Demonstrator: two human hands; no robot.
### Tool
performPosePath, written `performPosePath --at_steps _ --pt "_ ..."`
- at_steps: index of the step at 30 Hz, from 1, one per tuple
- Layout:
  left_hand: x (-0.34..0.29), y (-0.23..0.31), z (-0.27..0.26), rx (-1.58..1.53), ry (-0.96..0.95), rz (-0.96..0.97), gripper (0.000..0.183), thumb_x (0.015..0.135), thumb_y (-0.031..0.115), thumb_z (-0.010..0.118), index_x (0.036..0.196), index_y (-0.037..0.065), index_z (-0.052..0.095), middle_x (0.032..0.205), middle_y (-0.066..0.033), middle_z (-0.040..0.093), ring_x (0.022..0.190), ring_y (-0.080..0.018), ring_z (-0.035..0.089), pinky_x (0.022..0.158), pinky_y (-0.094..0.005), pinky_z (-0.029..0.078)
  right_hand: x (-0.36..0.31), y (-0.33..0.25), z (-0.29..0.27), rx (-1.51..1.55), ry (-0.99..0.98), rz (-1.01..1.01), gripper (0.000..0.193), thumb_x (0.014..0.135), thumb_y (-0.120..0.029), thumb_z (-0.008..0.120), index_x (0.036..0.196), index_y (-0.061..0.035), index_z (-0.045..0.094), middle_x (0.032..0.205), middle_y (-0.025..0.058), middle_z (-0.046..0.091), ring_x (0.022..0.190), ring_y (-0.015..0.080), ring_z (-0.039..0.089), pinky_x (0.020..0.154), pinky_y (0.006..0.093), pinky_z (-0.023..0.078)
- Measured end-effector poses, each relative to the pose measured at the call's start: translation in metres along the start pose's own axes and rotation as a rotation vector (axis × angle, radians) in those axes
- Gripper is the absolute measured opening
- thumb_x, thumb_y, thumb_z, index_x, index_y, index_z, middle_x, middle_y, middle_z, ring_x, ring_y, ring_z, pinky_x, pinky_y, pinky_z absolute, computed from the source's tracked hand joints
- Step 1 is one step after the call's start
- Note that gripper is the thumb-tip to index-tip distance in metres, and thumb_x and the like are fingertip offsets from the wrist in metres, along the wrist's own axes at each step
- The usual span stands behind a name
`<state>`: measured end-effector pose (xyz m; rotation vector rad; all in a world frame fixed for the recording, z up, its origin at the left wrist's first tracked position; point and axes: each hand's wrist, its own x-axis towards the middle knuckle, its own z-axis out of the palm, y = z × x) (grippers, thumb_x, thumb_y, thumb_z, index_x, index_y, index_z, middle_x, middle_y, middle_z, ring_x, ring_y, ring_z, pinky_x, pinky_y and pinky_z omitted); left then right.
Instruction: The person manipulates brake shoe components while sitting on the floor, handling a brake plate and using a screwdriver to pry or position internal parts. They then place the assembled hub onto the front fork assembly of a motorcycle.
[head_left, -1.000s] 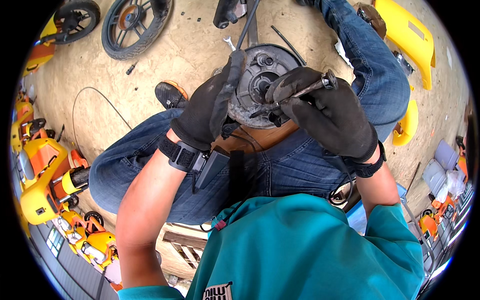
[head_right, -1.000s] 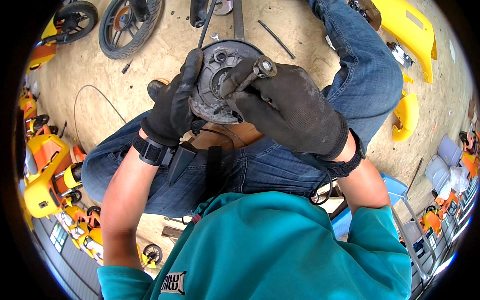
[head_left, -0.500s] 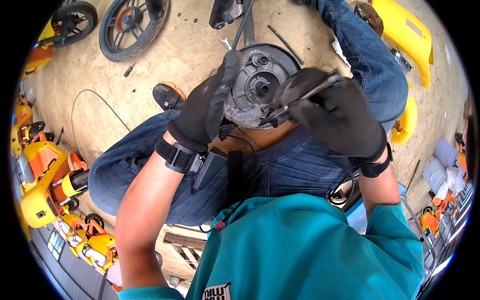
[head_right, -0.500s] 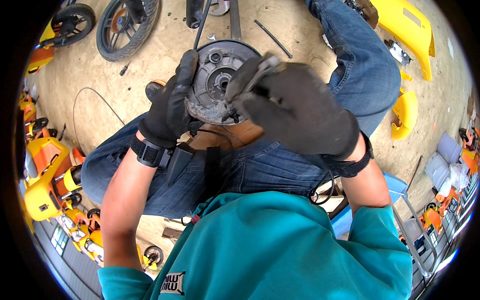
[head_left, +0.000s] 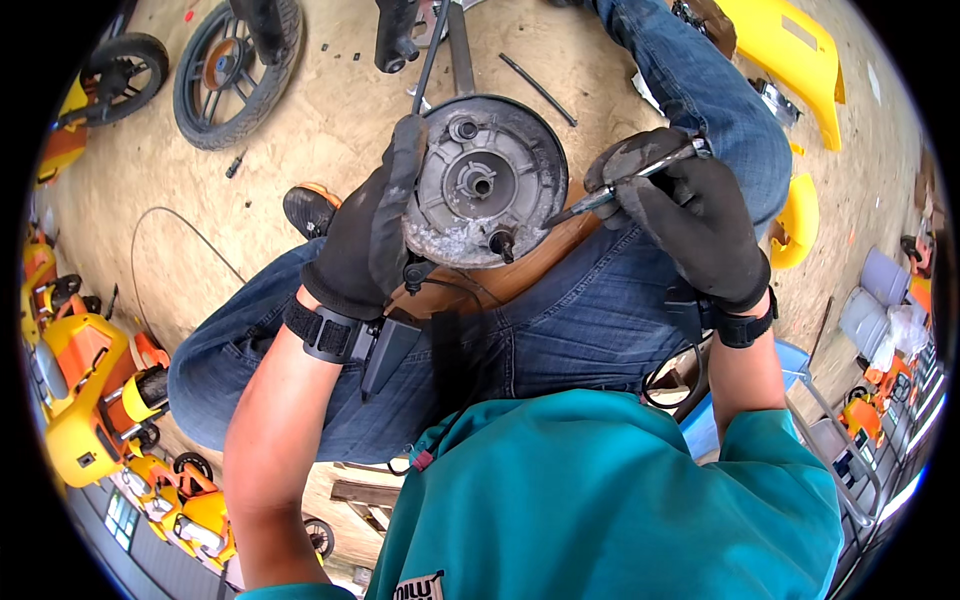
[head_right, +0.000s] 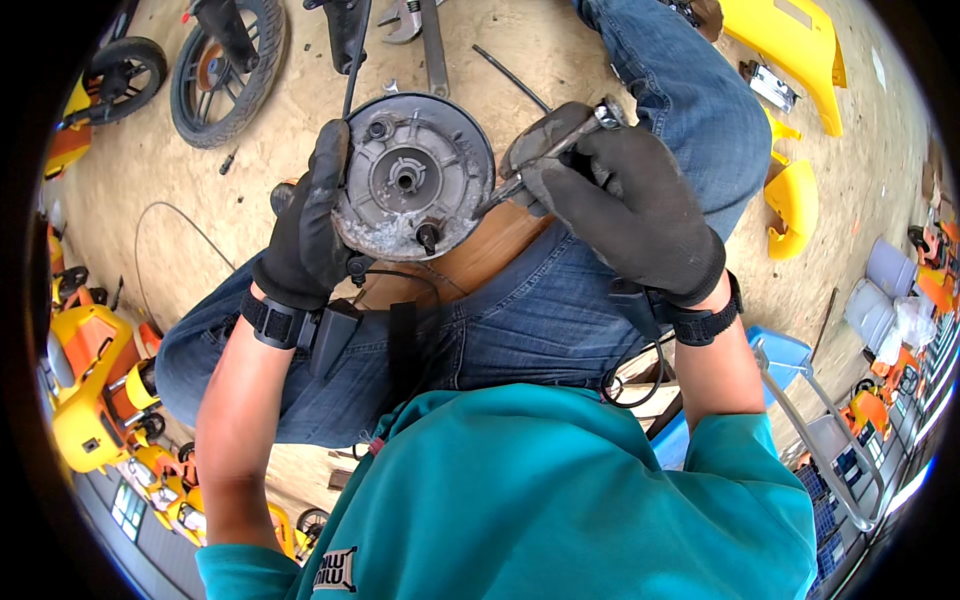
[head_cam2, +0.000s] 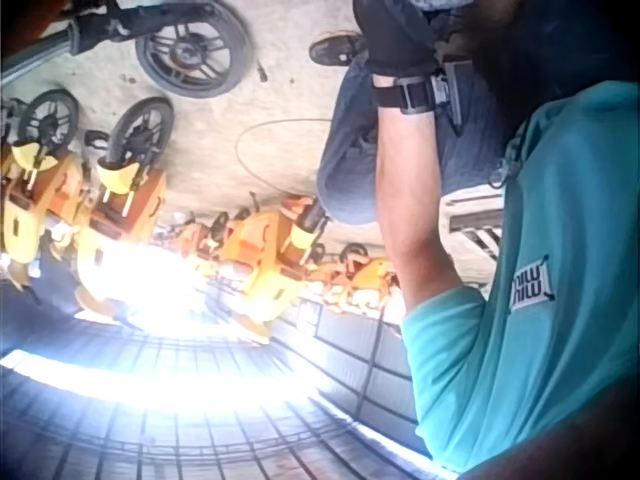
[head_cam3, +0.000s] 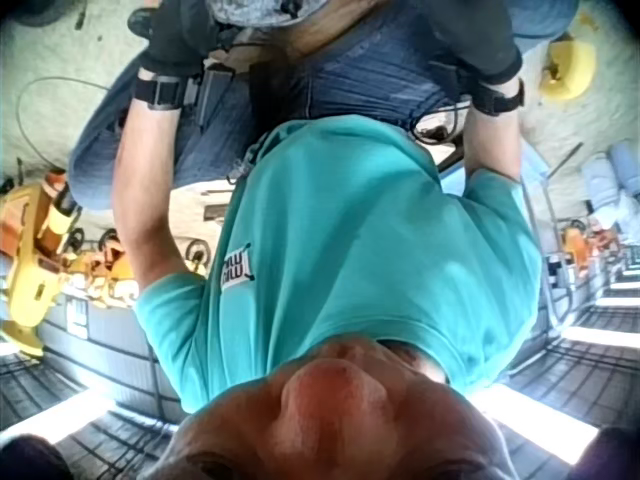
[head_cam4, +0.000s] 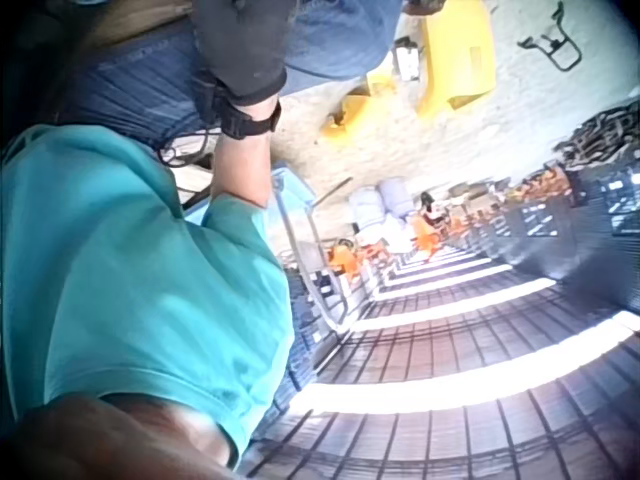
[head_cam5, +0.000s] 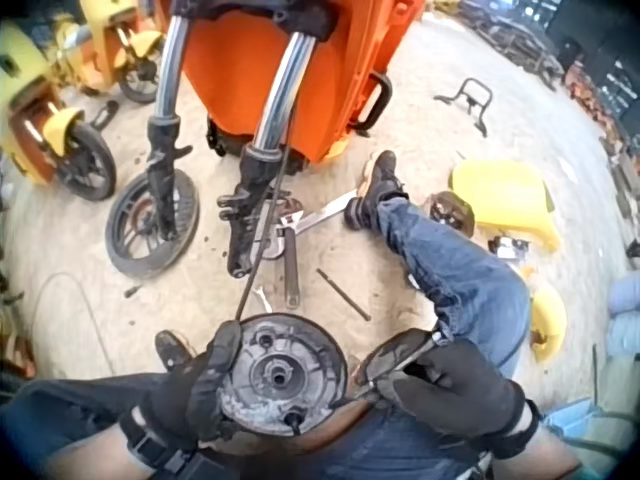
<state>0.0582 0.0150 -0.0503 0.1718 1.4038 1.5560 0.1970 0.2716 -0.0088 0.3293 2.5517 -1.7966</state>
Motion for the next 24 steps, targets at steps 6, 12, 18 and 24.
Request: performPosePath --at_steps 6,12,18,24 --pt "-0.001 -0.002 -0.001 0.061 0.027 -0.012 0.062 0.107 0.048 0.031 0.145 0.001 0.040 0.140 -0.0163 0.053 0.127 -0.0253 0.055 0.108 -0.0428 0.047 0.004 -0.009 0.006 0.034 -0.058 -0.054 0.016 0.089 -0.013 0.068 0.084 0.0017 0.066 0.063 0.0103 0.063 0.056 0.0152 0.059 0.052 0.0335 0.044" --pt "0.000 -0.005 -0.004 -0.038 -0.026 -0.023 0.061 0.106 0.046 0.031 0.146 0.000 0.037 0.141 -0.0170 0.053 0.128 -0.0254 0.054 0.107 -0.0421 0.047 0.005 0.004 -0.001 -0.036 -0.047 0.018 0.017 0.090 -0.013 0.065 0.084 0.0028 0.065 0.067 0.0107 0.065 0.058 0.0157 0.061 0.053 0.0333 0.045" --pt "-0.003 -0.001 -0.003 -0.357 -0.166 -0.003 0.050 0.110 0.029 0.028 0.148 -0.003 0.030 0.142 -0.0180 0.050 0.128 -0.0234 0.054 0.108 -0.0358 0.046 0.006 -0.006 0.024 0.215 -0.140 0.018 0.015 0.091 -0.010 0.062 0.086 0.0041 0.065 0.073 0.0121 0.068 0.059 0.0167 0.063 0.053 0.0321 0.047" --pt "-0.009 -0.001 -0.007 0.447 -0.157 0.449 0.051 0.108 0.030 0.031 0.148 -0.002 0.031 0.142 -0.0179 0.051 0.127 -0.0231 0.055 0.108 -0.0358 0.046 0.007 -0.016 0.021 0.275 -0.085 0.227 0.015 0.092 -0.009 0.061 0.094 0.0046 0.068 0.077 0.0102 0.070 0.067 0.0141 0.067 0.059 0.0272 0.051"
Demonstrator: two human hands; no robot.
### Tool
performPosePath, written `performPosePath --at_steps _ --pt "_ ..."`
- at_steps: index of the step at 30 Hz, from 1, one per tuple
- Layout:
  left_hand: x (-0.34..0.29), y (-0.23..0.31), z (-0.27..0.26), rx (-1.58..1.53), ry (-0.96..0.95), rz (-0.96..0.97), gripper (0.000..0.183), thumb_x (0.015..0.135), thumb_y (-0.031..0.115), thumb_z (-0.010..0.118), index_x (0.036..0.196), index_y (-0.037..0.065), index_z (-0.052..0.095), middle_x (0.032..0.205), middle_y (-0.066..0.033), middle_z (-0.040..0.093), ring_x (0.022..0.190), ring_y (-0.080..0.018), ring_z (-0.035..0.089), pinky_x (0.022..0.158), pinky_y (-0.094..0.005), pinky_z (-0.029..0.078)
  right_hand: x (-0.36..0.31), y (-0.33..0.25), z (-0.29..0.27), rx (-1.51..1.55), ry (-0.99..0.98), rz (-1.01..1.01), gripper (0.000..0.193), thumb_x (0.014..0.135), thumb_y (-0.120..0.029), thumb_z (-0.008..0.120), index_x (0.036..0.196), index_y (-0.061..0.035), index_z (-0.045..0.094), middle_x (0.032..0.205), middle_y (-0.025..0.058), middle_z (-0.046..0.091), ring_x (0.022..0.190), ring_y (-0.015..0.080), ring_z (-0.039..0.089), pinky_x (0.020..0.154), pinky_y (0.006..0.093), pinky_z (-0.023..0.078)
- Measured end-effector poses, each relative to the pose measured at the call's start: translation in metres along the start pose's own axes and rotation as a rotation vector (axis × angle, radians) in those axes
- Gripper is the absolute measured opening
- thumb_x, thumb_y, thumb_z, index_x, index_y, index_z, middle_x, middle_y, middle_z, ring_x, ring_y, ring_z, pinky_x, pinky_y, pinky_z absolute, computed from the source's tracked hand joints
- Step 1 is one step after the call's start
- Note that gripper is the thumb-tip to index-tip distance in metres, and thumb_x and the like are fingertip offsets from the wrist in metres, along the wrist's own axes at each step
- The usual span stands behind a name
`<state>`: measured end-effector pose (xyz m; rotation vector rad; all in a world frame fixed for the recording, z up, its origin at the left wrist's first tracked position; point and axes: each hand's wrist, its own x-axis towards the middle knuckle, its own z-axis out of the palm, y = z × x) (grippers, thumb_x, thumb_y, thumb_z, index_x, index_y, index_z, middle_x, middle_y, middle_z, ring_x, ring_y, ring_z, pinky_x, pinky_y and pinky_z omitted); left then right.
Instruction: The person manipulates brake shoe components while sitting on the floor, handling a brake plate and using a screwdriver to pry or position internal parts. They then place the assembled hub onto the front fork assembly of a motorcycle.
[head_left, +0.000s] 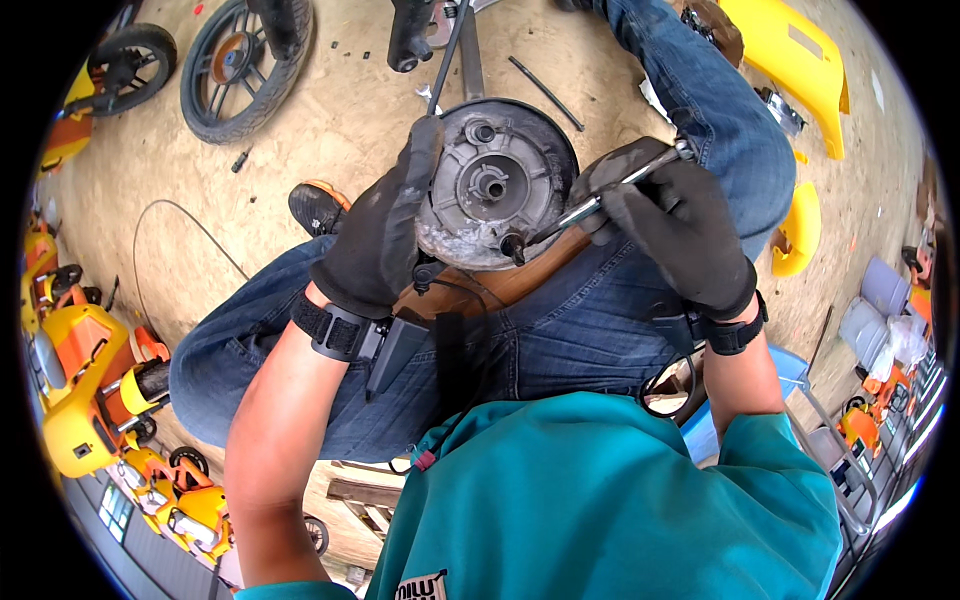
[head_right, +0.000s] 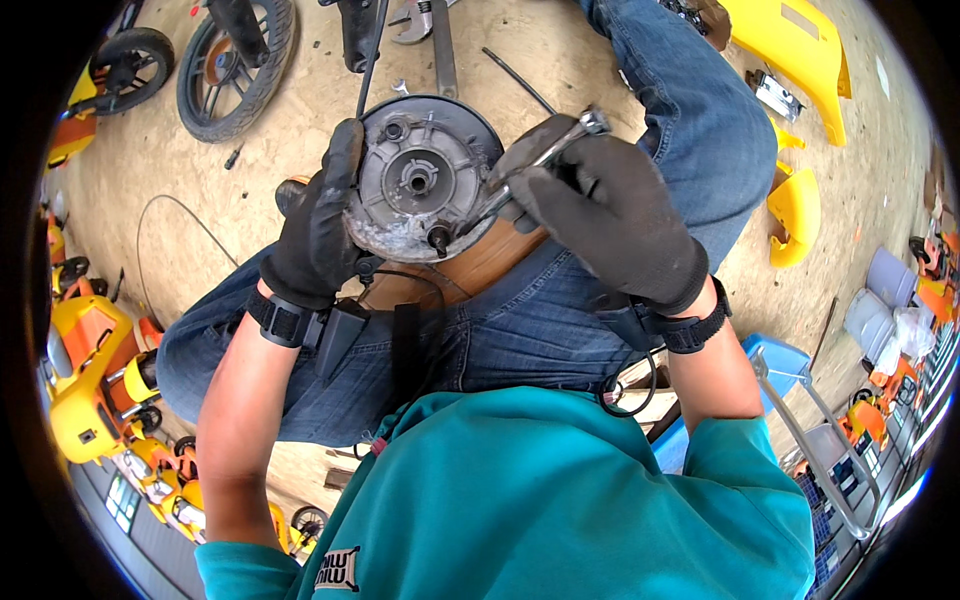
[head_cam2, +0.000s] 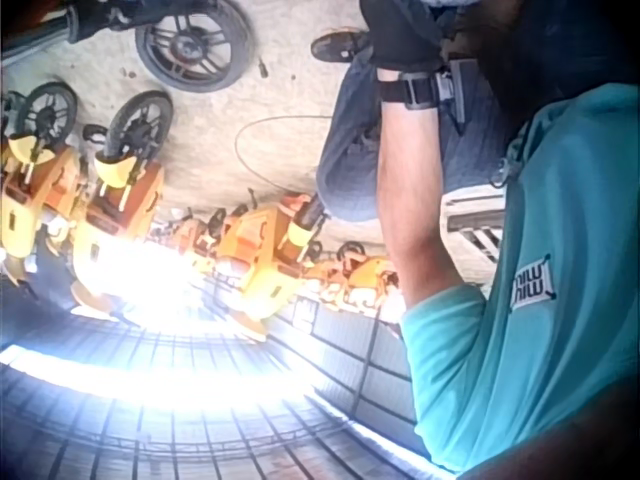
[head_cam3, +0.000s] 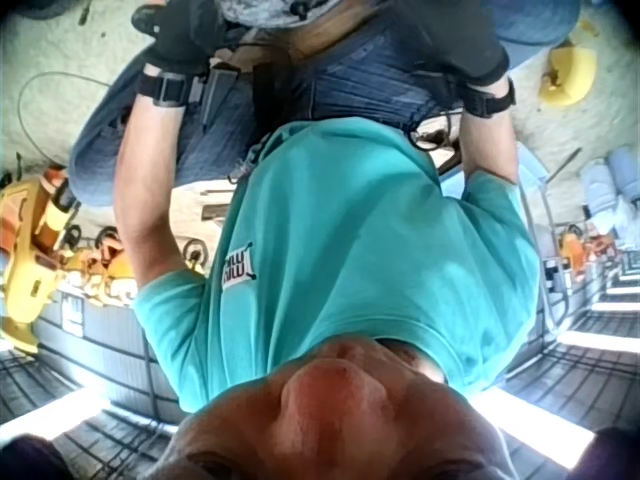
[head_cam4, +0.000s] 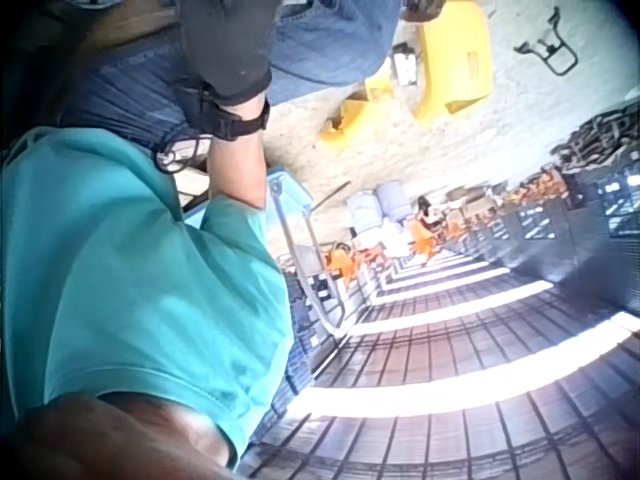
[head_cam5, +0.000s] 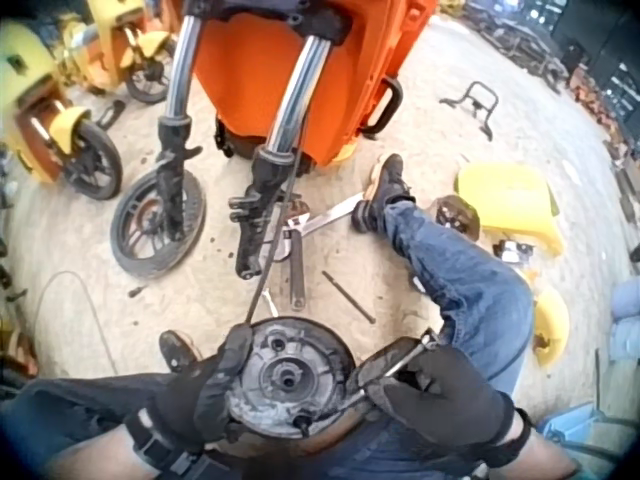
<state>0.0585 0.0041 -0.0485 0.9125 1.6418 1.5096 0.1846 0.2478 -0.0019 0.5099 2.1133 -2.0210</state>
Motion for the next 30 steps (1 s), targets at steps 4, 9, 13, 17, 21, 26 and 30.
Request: performPosePath --at_steps 4,9,13,17,21,26,30 --pt "0.005 0.001 0.002 -0.400 -0.012 -0.139 0.060 0.099 0.012 0.057 0.149 0.000 0.027 0.141 -0.0179 0.052 0.126 -0.0247 0.056 0.108 -0.0381 0.047 -0.001 0.001 -0.002 0.008 -0.053 0.025 0.016 0.092 -0.009 0.062 0.097 0.0054 0.067 0.079 0.0109 0.071 0.074 0.0137 0.070 0.063 0.0255 0.053" --pt "0.003 -0.011 -0.002 -0.624 0.087 -0.400 0.056 0.101 0.012 0.053 0.149 -0.001 0.028 0.141 -0.0170 0.052 0.127 -0.0248 0.055 0.109 -0.0380 0.046 -0.009 0.005 0.011 0.160 -0.051 0.088 0.016 0.094 -0.006 0.059 0.102 0.0068 0.065 0.086 0.0139 0.071 0.080 0.0158 0.071 0.069 0.0258 0.055" --pt "-0.002 -0.013 -0.003 -0.137 0.052 -0.267 0.049 0.107 0.026 0.038 0.148 0.000 0.033 0.140 -0.0163 0.054 0.126 -0.0227 0.055 0.110 -0.0370 0.045 -0.021 0.005 0.016 0.338 -0.017 0.183 0.013 0.096 -0.001 0.055 0.106 0.0050 0.059 0.093 0.0169 0.068 0.085 0.0188 0.069 0.073 0.0289 0.057" --pt "-0.006 -0.014 -0.001 0.100 0.037 -0.090 0.051 0.109 0.034 0.028 0.146 0.000 0.036 0.139 -0.0157 0.054 0.125 -0.0205 0.056 0.109 -0.0355 0.045 -0.037 0.020 0.025 0.428 0.048 0.159 0.012 0.096 0.000 0.055 0.107 0.0017 0.058 0.099 0.0185 0.067 0.087 0.0209 0.068 0.075 0.0311 0.057" --pt "0.000 -0.008 0.000 -0.208 0.072 -0.343 0.048 0.107 0.023 0.038 0.148 -0.001 0.030 0.140 -0.0171 0.053 0.124 -0.0226 0.057 0.108 -0.0354 0.046 -0.051 0.029 0.042 0.604 0.123 0.192 0.012 0.096 0.000 0.056 0.108 -0.0005 0.058 0.105 0.0180 0.066 0.090 0.0214 0.068 0.078 0.0329 0.057" --pt "-0.002 0.002 -0.003 0.107 0.009 -0.055 0.050 0.109 0.026 0.029 0.149 -0.003 0.027 0.141 -0.0194 0.051 0.126 -0.0255 0.055 0.106 -0.0355 0.047 -0.053 0.045 0.040 0.758 0.104 0.120 0.012 0.095 0.002 0.057 0.107 -0.0007 0.058 0.107 0.0172 0.066 0.097 0.0215 0.068 0.080 0.0332 0.059" --pt "-0.001 -0.005 -0.005 -0.193 0.034 -0.191 0.060 0.100 0.014 0.052 0.151 -0.001 0.023 0.139 -0.0191 0.053 0.125 -0.0253 0.056 0.106 -0.0372 0.047 -0.047 0.036 0.014 0.723 0.109 0.038 0.012 0.096 0.002 0.056 0.107 0.0001 0.057 0.104 0.0185 0.065 0.090 0.0223 0.067 0.075 0.0325 0.058"
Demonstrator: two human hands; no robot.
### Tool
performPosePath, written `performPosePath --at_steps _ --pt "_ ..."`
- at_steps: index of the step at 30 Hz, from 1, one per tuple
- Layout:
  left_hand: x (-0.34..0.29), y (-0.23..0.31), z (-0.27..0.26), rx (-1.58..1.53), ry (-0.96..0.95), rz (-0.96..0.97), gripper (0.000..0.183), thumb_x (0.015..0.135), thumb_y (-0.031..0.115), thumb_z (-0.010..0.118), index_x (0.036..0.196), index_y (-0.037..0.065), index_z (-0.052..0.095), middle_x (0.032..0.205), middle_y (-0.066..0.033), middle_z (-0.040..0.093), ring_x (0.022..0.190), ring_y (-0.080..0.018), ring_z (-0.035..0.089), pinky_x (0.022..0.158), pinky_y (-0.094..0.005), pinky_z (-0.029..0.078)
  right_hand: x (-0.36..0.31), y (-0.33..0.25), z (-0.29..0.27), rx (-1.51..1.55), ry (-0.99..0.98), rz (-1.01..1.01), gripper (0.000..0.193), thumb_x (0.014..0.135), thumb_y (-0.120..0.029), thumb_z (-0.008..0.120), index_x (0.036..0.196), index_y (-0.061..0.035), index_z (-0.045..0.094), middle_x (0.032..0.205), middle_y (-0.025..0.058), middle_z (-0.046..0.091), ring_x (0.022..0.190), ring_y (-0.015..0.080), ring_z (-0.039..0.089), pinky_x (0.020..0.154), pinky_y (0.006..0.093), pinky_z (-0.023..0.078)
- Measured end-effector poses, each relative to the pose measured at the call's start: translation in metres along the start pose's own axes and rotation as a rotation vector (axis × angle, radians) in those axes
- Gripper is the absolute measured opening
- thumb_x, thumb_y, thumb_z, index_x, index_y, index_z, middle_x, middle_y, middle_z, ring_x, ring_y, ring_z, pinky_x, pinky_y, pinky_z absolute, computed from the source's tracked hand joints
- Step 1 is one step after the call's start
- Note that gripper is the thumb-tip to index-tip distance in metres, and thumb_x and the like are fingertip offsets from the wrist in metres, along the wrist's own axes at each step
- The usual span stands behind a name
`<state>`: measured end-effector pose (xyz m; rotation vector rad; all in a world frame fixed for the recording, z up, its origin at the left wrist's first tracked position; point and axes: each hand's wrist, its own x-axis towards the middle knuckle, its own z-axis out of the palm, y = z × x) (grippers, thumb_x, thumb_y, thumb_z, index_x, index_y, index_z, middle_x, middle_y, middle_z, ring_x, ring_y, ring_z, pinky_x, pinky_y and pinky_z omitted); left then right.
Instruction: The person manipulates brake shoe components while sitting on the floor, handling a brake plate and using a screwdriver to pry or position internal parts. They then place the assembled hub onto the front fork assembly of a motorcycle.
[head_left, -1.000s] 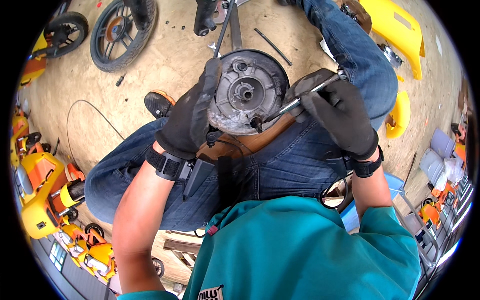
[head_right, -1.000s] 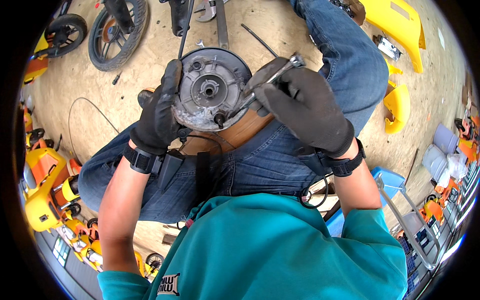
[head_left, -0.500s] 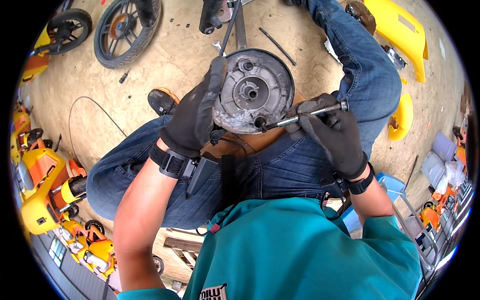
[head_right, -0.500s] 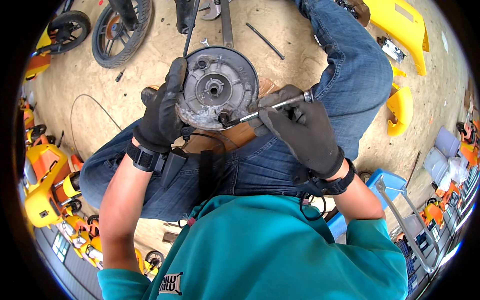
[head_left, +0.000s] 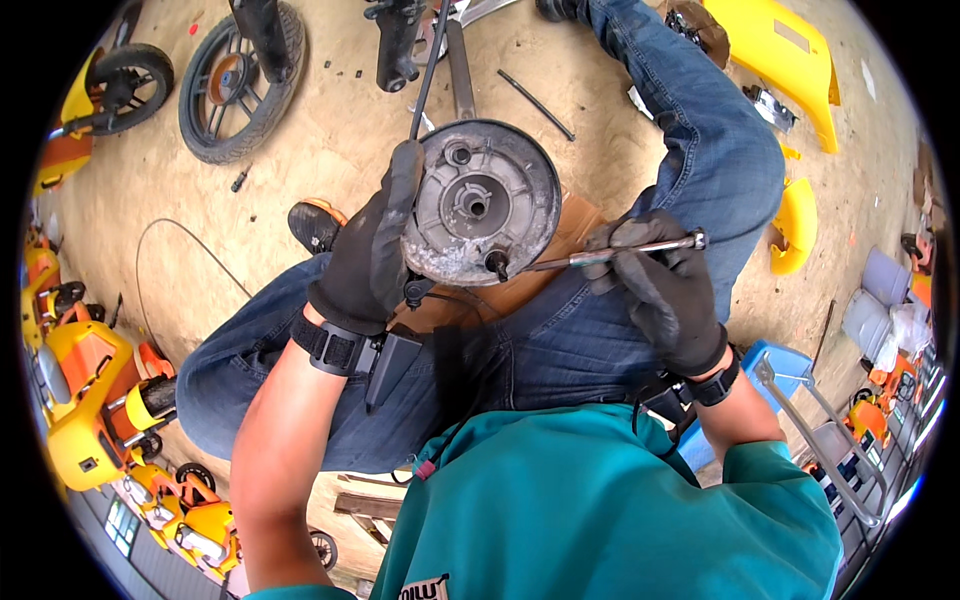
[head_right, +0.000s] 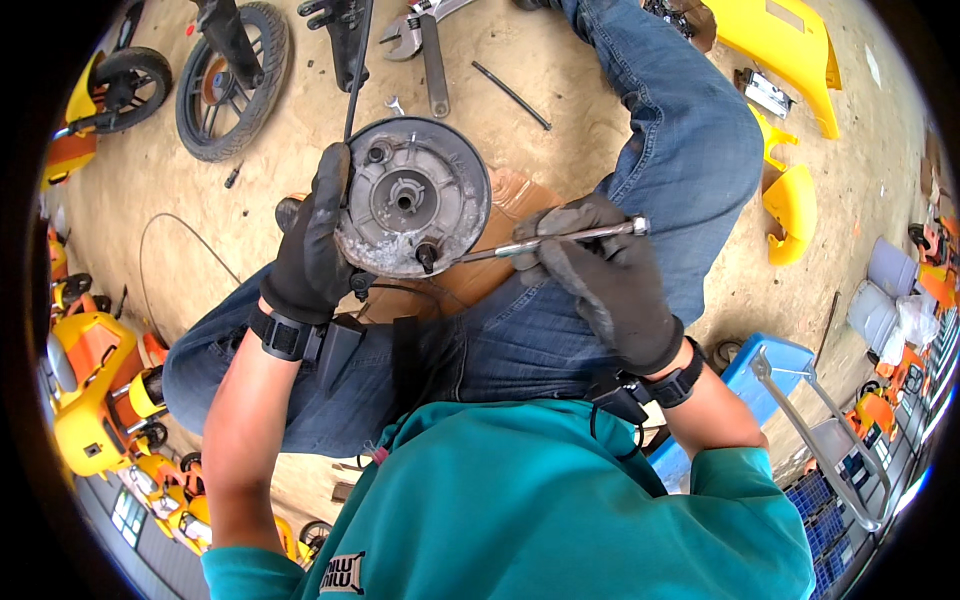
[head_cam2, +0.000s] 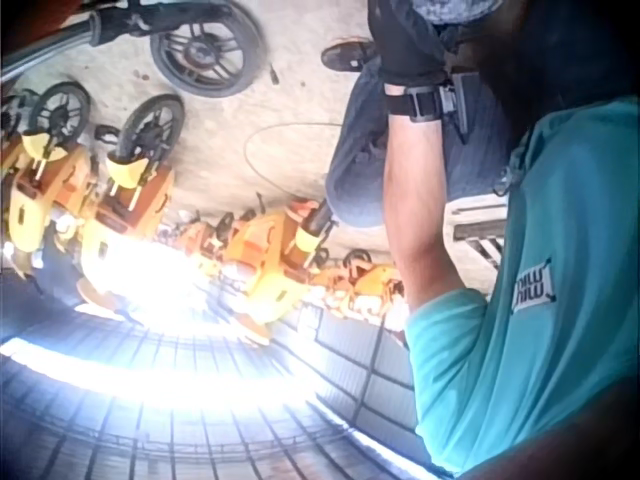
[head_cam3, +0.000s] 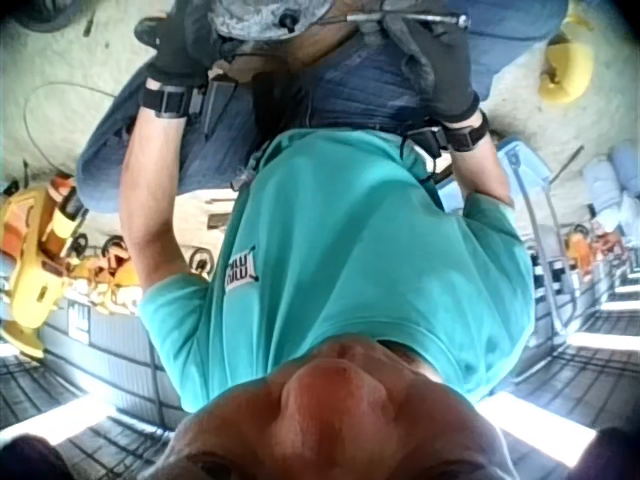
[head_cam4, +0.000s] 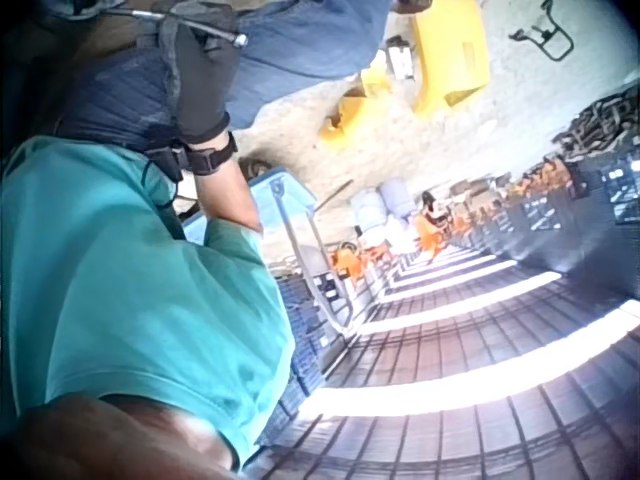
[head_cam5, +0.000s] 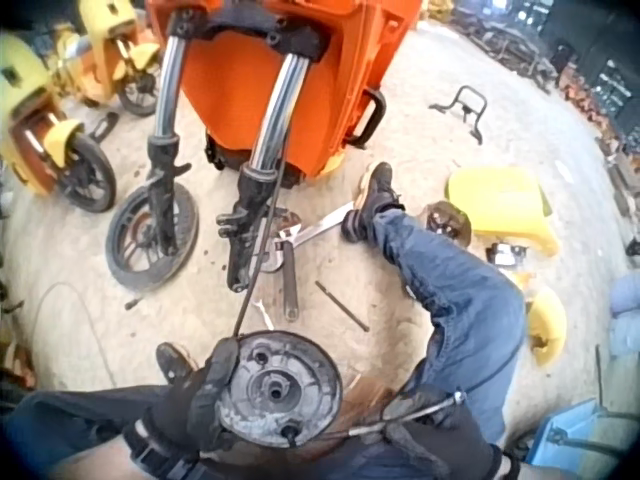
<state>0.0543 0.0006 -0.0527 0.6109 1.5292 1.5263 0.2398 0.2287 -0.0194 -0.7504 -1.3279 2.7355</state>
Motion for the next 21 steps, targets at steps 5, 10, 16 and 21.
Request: performPosePath --at_steps 5,10,16,21 --pt "-0.002 -0.001 0.004 0.435 0.038 0.236 0.052 0.106 0.032 0.043 0.147 0.000 0.035 0.141 -0.0168 0.053 0.127 -0.0254 0.055 0.110 -0.0383 0.044 0.016 -0.015 -0.002 -0.070 0.002 -0.082 0.012 0.094 0.003 0.057 0.106 0.0013 0.057 0.105 0.0183 0.065 0.089 0.0206 0.067 0.077 0.0326 0.057" --pt "0.001 -0.007 0.008 -0.110 0.118 -0.134 0.059 0.107 0.046 0.030 0.146 0.002 0.040 0.142 -0.0170 0.051 0.129 -0.0263 0.053 0.110 -0.0405 0.044 0.022 -0.018 0.003 -0.226 -0.030 -0.026 0.012 0.094 0.003 0.056 0.106 0.0009 0.057 0.106 0.0158 0.066 0.088 0.0181 0.067 0.079 0.0316 0.056" --pt "0.003 -0.009 0.006 -0.162 0.177 -0.284 0.058 0.108 0.043 0.027 0.146 0.001 0.039 0.143 -0.0162 0.051 0.130 -0.0246 0.052 0.112 -0.0396 0.043 0.025 -0.014 0.013 -0.208 -0.046 0.000 0.009 0.093 0.003 0.058 0.102 0.0001 0.058 0.103 0.0132 0.067 0.084 0.0139 0.065 0.073 0.0269 0.054" --pt "-0.009 -0.015 -0.003 0.261 0.017 -0.067 0.055 0.109 0.038 0.026 0.147 0.000 0.036 0.143 -0.0155 0.051 0.130 -0.0229 0.051 0.113 -0.0378 0.041 0.031 -0.015 0.005 -0.318 -0.111 -0.065 0.010 0.091 0.004 0.058 0.099 -0.0014 0.057 0.097 0.0107 0.066 0.079 0.0093 0.060 0.065 0.0237 0.048"
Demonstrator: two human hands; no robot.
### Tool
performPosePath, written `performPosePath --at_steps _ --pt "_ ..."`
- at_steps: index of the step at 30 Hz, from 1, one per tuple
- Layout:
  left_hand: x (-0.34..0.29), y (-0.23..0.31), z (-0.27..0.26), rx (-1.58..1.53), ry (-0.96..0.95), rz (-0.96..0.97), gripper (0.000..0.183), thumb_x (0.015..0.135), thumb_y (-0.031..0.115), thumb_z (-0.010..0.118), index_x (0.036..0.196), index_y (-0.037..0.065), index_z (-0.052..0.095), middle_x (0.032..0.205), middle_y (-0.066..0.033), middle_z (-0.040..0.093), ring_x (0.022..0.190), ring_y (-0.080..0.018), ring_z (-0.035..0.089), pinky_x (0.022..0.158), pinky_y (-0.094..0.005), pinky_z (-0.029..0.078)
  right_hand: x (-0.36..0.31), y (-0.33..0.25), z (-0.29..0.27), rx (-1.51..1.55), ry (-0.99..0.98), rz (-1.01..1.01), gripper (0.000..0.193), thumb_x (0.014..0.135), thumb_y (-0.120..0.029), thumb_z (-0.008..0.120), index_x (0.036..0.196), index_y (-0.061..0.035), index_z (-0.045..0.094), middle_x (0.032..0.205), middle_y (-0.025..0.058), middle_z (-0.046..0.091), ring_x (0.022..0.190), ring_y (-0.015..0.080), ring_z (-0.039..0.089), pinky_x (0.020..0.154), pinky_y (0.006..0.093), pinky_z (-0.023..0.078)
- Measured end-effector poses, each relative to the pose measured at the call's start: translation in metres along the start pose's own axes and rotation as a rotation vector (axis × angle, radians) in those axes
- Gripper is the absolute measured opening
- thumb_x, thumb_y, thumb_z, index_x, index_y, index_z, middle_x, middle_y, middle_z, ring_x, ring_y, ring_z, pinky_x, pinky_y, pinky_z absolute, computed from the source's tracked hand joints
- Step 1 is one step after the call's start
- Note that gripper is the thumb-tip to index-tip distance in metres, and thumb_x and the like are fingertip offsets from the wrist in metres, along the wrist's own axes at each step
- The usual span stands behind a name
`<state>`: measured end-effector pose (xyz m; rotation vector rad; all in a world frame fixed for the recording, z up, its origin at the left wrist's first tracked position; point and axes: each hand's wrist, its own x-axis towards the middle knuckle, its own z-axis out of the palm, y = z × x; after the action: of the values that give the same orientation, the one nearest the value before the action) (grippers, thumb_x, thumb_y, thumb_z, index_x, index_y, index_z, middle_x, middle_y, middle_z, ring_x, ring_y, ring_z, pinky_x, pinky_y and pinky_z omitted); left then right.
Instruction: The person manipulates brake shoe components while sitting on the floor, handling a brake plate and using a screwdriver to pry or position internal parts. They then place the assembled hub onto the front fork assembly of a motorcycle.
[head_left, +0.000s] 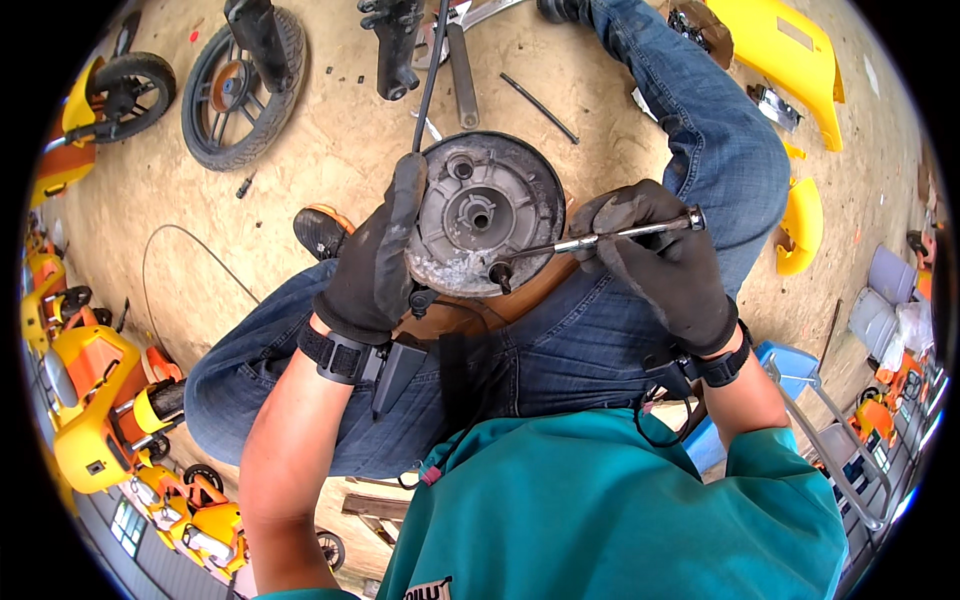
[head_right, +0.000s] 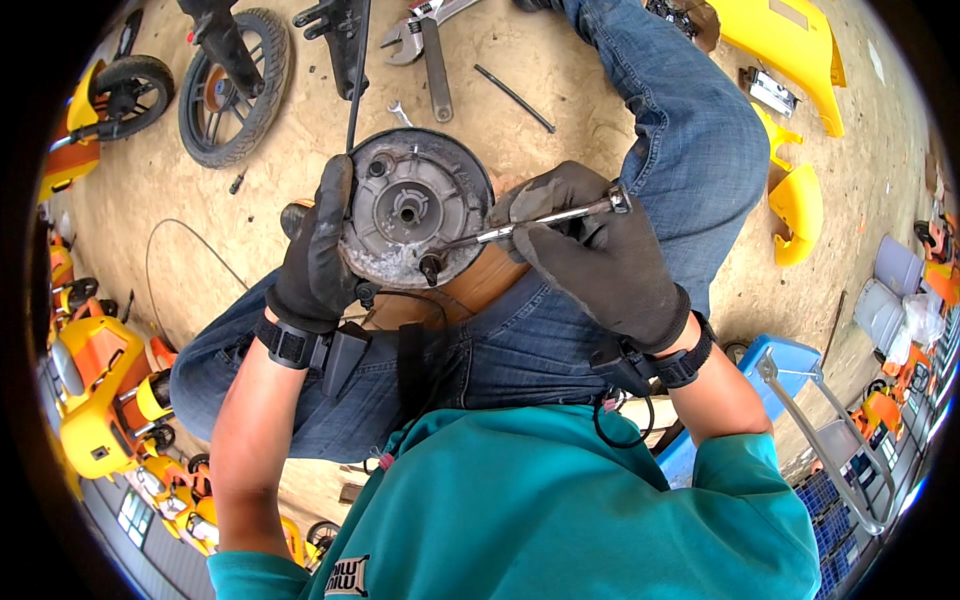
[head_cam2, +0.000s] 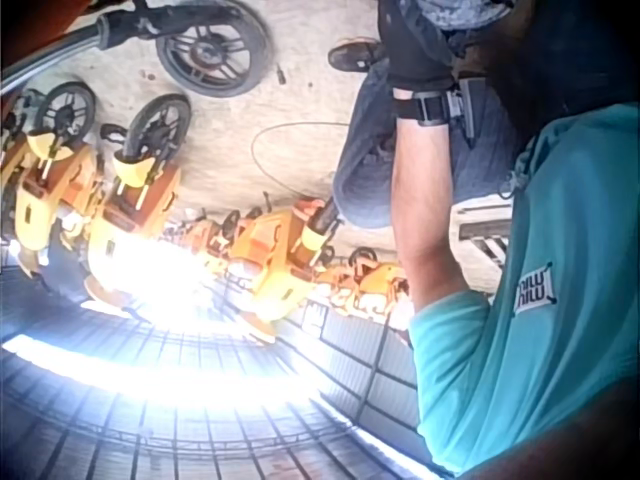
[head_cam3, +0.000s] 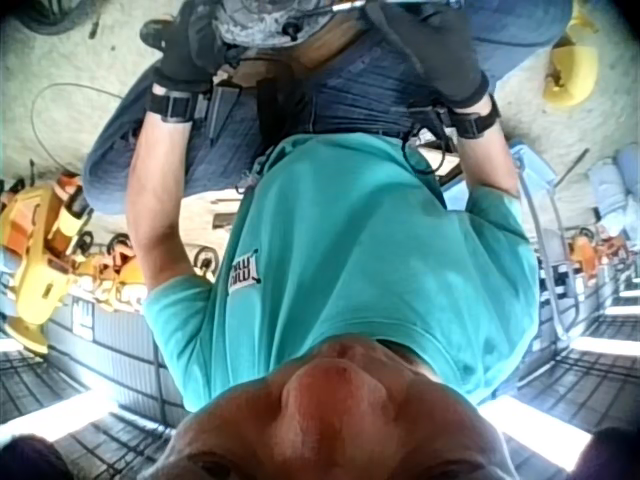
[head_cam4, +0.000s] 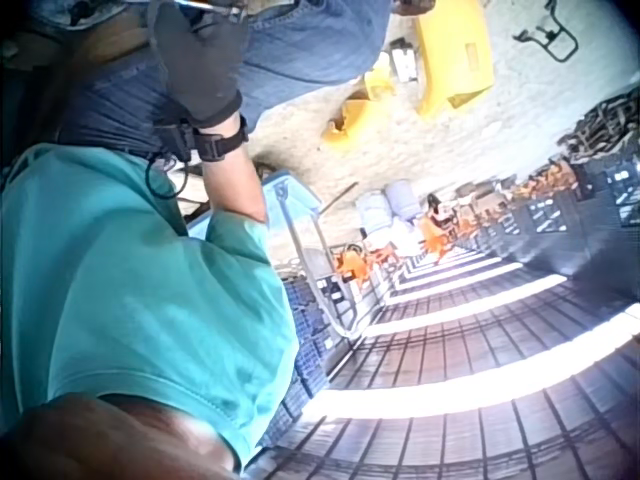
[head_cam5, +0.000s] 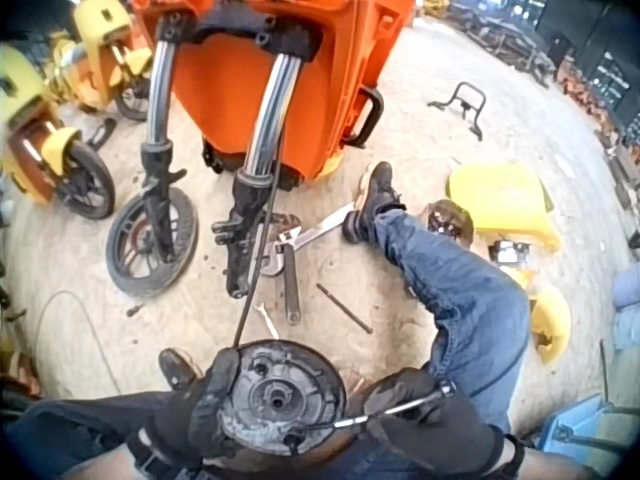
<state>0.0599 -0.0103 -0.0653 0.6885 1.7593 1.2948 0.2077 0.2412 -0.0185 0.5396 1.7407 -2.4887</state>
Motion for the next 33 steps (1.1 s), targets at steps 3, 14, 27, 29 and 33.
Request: performPosePath --at_steps 3,14,27,29,33 --pt "0.007 0.004 0.001 -0.524 -0.022 -0.137 0.049 0.109 0.029 0.032 0.148 -0.001 0.032 0.143 -0.0158 0.050 0.130 -0.0223 0.051 0.113 -0.0371 0.041 0.002 -0.005 0.007 0.005 0.021 -0.007 0.009 0.091 0.003 0.058 0.098 -0.0017 0.057 0.095 0.0101 0.066 0.078 0.0088 0.059 0.065 0.0237 0.047" --pt "0.005 0.014 -0.005 0.317 0.006 0.336 0.086 0.085 0.006 0.074 0.151 -0.002 0.019 0.141 -0.0231 0.050 0.126 -0.0299 0.055 0.107 -0.0410 0.047 0.007 -0.016 -0.004 0.060 0.141 -0.032 0.010 0.092 0.005 0.056 0.101 -0.0004 0.057 0.099 0.0134 0.066 0.079 0.0115 0.060 0.069 0.0259 0.049" --pt "0.004 0.010 -0.002 0.384 0.065 0.361 0.088 0.085 0.010 0.076 0.150 -0.004 0.019 0.135 -0.0228 0.056 0.119 -0.0316 0.061 0.102 -0.0404 0.050 0.018 -0.016 -0.009 0.007 0.150 -0.095 0.005 0.095 0.001 0.055 0.099 -0.0002 0.057 0.097 0.0126 0.065 0.082 0.0125 0.060 0.072 0.0273 0.050" --pt "0.003 0.007 -0.002 0.407 0.078 0.349 0.086 0.085 0.009 0.076 0.150 -0.005 0.021 0.136 -0.0221 0.056 0.119 -0.0304 0.061 0.102 -0.0392 0.050 0.020 -0.026 -0.008 -0.069 0.299 -0.091 0.006 0.094 0.000 0.057 0.100 0.0009 0.058 0.098 0.0123 0.067 0.082 0.0130 0.063 0.073 0.0260 0.052" --pt "0.002 -0.009 -0.003 0.374 0.071 0.252 0.076 0.089 0.009 0.070 0.148 -0.005 0.025 0.137 -0.0203 0.055 0.121 -0.0276 0.060 0.104 -0.0376 0.048 0.023 -0.030 -0.010 -0.075 0.243 -0.067 0.008 0.095 -0.001 0.058 0.102 0.0016 0.060 0.098 0.0115 0.068 0.083 0.0136 0.065 0.074 0.0258 0.054"
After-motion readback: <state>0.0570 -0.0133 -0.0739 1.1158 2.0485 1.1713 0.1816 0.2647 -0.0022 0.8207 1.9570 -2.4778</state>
